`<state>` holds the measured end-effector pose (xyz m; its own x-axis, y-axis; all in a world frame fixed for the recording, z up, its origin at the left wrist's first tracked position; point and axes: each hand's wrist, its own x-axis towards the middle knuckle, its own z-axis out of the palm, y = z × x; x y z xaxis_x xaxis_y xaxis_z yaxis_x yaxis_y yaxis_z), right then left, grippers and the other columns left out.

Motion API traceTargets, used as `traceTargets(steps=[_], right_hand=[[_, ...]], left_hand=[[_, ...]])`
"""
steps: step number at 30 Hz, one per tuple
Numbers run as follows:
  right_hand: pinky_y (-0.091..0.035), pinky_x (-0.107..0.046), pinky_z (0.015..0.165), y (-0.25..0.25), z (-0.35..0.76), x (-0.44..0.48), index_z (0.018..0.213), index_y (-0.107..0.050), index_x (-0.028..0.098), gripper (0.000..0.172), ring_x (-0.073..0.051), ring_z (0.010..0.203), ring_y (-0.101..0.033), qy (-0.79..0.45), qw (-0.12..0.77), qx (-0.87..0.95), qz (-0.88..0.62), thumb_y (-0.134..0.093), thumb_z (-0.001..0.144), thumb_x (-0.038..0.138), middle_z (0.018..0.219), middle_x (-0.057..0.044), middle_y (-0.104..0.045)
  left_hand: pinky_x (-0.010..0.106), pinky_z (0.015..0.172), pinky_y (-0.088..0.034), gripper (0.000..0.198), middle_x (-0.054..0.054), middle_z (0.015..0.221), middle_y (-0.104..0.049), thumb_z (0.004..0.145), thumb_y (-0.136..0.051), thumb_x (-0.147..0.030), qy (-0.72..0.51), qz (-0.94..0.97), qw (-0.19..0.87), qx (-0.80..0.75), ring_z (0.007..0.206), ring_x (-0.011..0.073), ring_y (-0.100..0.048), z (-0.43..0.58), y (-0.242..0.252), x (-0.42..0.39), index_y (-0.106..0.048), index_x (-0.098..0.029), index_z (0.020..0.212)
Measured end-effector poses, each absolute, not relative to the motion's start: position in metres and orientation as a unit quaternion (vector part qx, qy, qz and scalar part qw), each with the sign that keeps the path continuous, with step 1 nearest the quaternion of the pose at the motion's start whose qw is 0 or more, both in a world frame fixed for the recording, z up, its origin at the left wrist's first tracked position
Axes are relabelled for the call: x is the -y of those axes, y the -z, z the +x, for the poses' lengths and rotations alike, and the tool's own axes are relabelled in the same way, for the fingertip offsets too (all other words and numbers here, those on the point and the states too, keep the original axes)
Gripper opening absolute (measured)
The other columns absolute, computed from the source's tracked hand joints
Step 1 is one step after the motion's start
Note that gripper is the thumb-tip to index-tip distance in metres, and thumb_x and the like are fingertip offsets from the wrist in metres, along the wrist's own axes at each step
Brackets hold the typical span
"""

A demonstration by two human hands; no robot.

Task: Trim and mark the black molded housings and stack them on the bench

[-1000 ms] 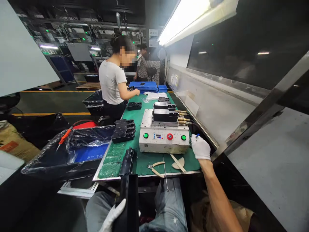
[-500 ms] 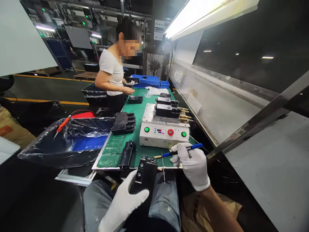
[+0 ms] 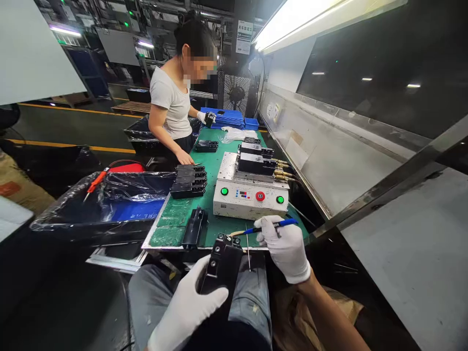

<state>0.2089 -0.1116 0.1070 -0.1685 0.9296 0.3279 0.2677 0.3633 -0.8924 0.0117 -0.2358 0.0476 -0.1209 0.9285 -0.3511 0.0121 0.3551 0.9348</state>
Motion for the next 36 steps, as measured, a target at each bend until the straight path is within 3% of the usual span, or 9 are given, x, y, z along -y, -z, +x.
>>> traceTargets(steps=[6,9,18,23,29,36], right_hand=[[-0.059,-0.022,0.055,-0.107,0.198,0.114,0.082,-0.073,0.02,0.043,-0.015,0.056,-0.071,-0.394,0.478,0.673,-0.406,-0.06,0.098,0.058,0.074,-0.005,-0.077],[-0.058,-0.022,0.053,-0.106,0.187,0.115,0.083,-0.073,0.02,0.043,-0.016,0.056,-0.072,-0.418,0.464,0.676,-0.391,-0.059,0.099,0.057,0.068,-0.004,-0.074],[-0.061,-0.023,0.057,-0.1,0.183,0.11,0.085,-0.074,0.02,0.037,-0.016,0.059,-0.073,-0.375,0.494,0.69,-0.373,-0.061,0.1,0.051,0.079,-0.007,-0.078],[-0.061,-0.022,0.059,-0.107,0.183,0.125,0.085,-0.074,0.02,0.033,-0.015,0.061,-0.074,-0.385,0.465,0.721,-0.34,-0.057,0.103,0.041,0.075,-0.004,-0.077],[-0.06,-0.023,0.061,-0.108,0.181,0.13,0.08,-0.072,0.02,0.03,-0.017,0.069,-0.076,-0.288,0.431,0.8,-0.302,-0.054,0.103,0.027,0.076,-0.004,-0.078],[-0.059,-0.026,0.061,-0.108,0.184,0.133,0.084,-0.071,0.019,0.019,-0.017,0.065,-0.074,-0.192,0.452,0.831,-0.262,-0.059,0.099,0.021,0.074,-0.004,-0.078]], left_hand=[[0.039,0.1,-0.051,0.065,0.006,0.119,-0.073,0.074,-0.069,-0.029,-0.394,0.391,0.557,-0.618,0.11,0.0281,-0.066,0.016,-0.059,0.238,-0.055,-0.021,0.137],[0.037,0.093,-0.051,0.059,0.004,0.112,-0.073,0.073,-0.066,-0.026,-0.389,0.402,0.556,-0.615,0.102,0.0266,-0.066,0.018,-0.066,0.237,-0.058,-0.022,0.132],[0.038,0.094,-0.05,0.061,0.005,0.111,-0.072,0.071,-0.068,-0.027,-0.385,0.404,0.547,-0.624,0.103,0.0277,-0.065,0.017,-0.07,0.24,-0.059,-0.02,0.13],[0.038,0.104,-0.047,0.065,0.006,0.127,-0.071,0.073,-0.075,-0.031,-0.418,0.425,0.548,-0.586,0.119,0.0293,-0.063,0.014,-0.063,0.24,-0.058,-0.021,0.135],[0.037,0.107,-0.047,0.066,0.006,0.131,-0.07,0.074,-0.078,-0.037,-0.423,0.434,0.546,-0.579,0.125,0.0301,-0.062,0.015,-0.061,0.241,-0.059,-0.022,0.135],[0.035,0.108,-0.047,0.068,0.006,0.133,-0.07,0.078,-0.08,-0.045,-0.435,0.441,0.543,-0.566,0.125,0.028,-0.062,0.015,-0.054,0.243,-0.057,-0.022,0.138]])
